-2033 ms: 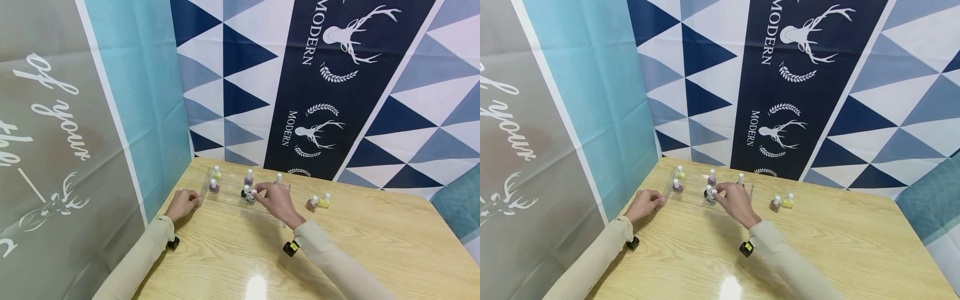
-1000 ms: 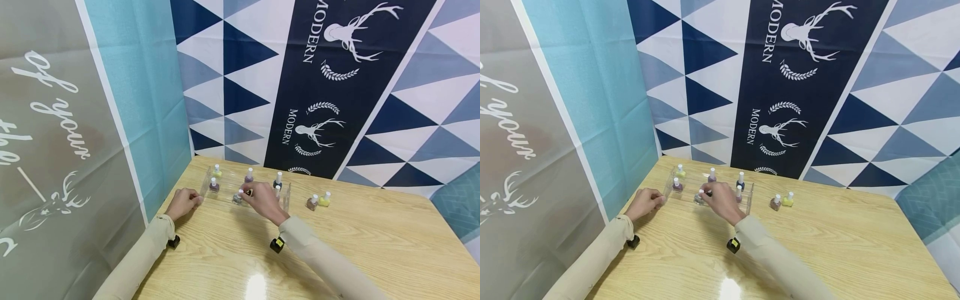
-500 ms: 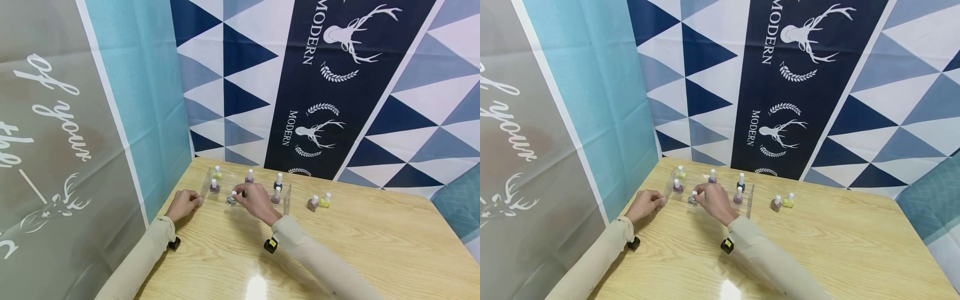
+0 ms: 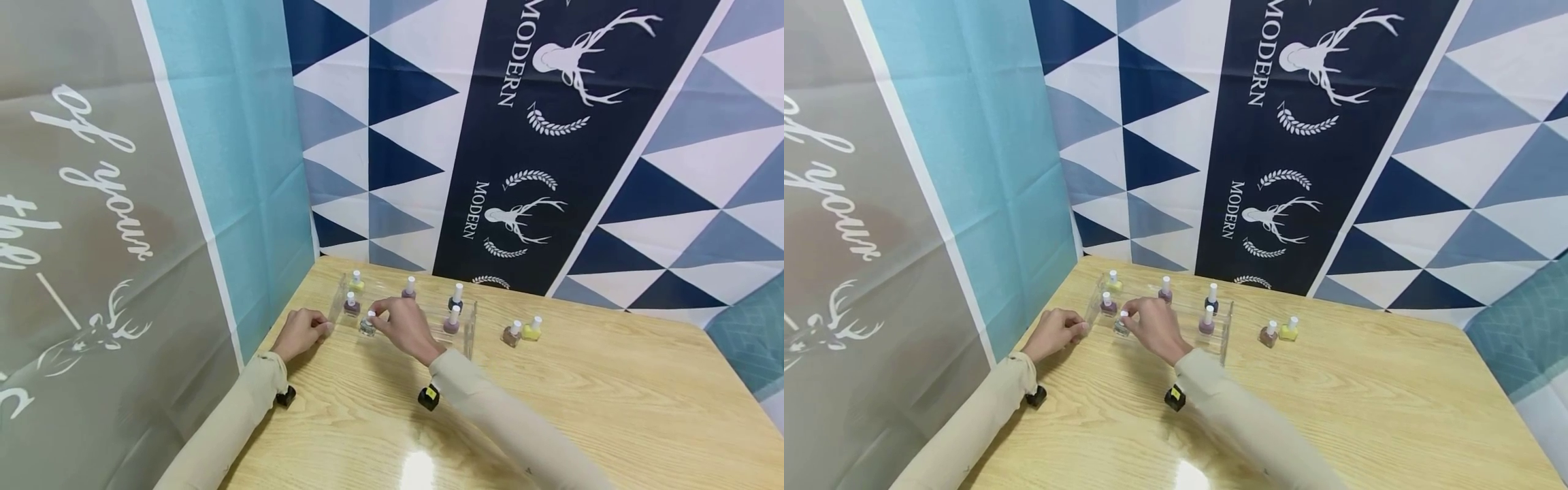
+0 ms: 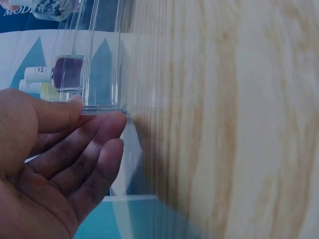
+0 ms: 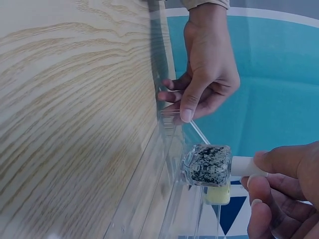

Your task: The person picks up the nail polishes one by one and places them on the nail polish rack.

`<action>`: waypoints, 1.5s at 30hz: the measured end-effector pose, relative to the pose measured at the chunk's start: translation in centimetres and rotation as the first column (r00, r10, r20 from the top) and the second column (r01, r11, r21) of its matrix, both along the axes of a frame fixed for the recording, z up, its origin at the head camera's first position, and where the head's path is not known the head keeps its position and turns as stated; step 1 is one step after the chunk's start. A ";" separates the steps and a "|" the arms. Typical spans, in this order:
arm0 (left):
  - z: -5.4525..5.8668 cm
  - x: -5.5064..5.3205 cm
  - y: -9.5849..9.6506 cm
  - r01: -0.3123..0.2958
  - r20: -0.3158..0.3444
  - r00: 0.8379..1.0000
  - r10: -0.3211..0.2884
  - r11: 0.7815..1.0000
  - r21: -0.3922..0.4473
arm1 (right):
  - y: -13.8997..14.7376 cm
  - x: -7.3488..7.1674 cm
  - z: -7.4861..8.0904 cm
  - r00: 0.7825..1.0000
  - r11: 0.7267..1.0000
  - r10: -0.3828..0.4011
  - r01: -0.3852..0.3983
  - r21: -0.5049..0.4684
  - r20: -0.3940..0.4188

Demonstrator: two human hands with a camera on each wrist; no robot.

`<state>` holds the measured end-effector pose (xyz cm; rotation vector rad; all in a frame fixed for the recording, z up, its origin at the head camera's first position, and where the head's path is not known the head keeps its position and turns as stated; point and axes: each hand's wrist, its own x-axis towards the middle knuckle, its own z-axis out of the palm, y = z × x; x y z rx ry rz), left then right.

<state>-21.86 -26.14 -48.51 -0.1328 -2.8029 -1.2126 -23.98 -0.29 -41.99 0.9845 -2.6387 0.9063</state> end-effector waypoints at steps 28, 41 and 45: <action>-0.1 -0.2 0.1 -0.008 0.001 1.000 0.008 1.000 0.024 | -3.3 -0.7 -1.1 1.000 0.999 -0.010 0.009 0.034 0.015; -0.3 0.0 -0.1 -0.002 -0.021 1.000 0.002 1.000 -0.003 | -4.7 -0.5 -1.3 0.999 0.997 0.014 -0.011 0.074 -0.039; -0.1 -0.1 0.0 0.000 -0.017 1.000 0.000 1.000 0.010 | -4.9 -0.8 -1.4 0.999 0.997 0.008 -0.005 0.071 -0.046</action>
